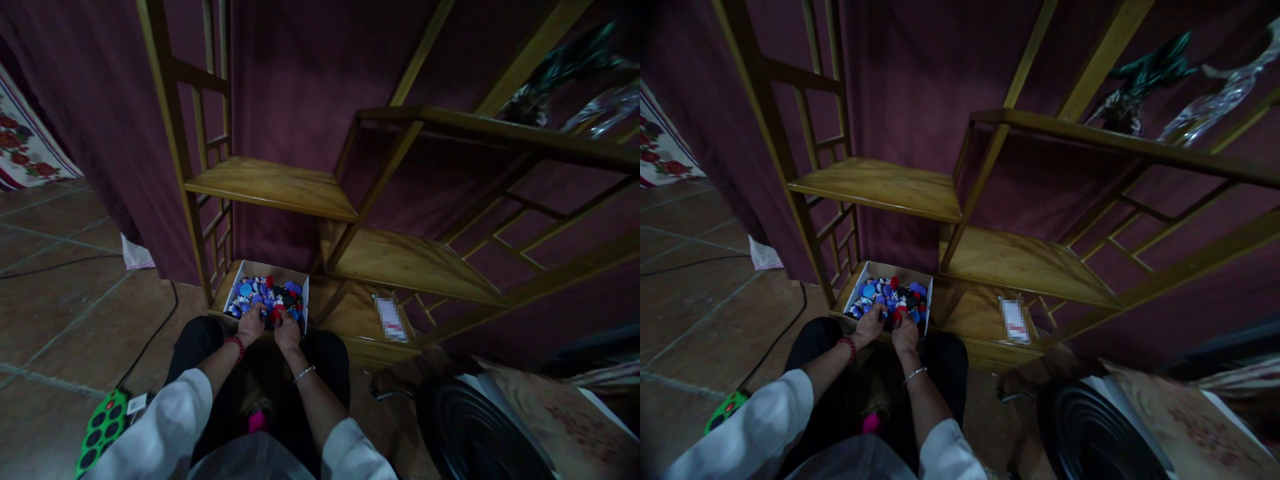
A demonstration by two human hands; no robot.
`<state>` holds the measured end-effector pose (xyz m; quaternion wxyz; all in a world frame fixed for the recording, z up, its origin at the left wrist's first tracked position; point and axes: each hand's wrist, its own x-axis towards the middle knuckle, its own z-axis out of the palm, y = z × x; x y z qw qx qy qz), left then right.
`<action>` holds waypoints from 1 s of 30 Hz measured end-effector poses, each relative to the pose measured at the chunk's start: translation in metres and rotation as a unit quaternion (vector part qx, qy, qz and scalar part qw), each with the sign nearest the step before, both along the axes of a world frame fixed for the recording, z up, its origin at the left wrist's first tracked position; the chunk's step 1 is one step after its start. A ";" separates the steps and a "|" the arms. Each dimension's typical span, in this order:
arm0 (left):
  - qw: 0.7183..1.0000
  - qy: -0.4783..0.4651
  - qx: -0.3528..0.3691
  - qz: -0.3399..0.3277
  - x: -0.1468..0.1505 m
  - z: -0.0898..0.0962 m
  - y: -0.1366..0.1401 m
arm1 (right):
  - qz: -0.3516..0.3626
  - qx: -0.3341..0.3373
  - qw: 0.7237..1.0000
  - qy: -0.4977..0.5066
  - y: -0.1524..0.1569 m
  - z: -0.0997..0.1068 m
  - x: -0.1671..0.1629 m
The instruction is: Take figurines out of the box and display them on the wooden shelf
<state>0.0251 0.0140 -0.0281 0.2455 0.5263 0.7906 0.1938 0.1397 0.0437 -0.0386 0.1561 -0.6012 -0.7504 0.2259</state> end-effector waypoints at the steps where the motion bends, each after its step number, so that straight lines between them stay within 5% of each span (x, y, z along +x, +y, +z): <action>1: 1.000 -0.002 0.005 0.000 0.000 -0.001 0.000 | -0.001 0.000 1.000 0.002 0.000 -0.001 0.000; 15: 0.999 -0.011 0.050 -0.005 -0.002 -0.009 -0.003 | -0.012 0.025 0.998 0.054 0.002 -0.015 0.001; 30: 0.998 -0.019 0.036 -0.040 -0.003 -0.004 -0.009 | -0.048 -0.014 0.997 -0.059 -0.009 0.008 -0.005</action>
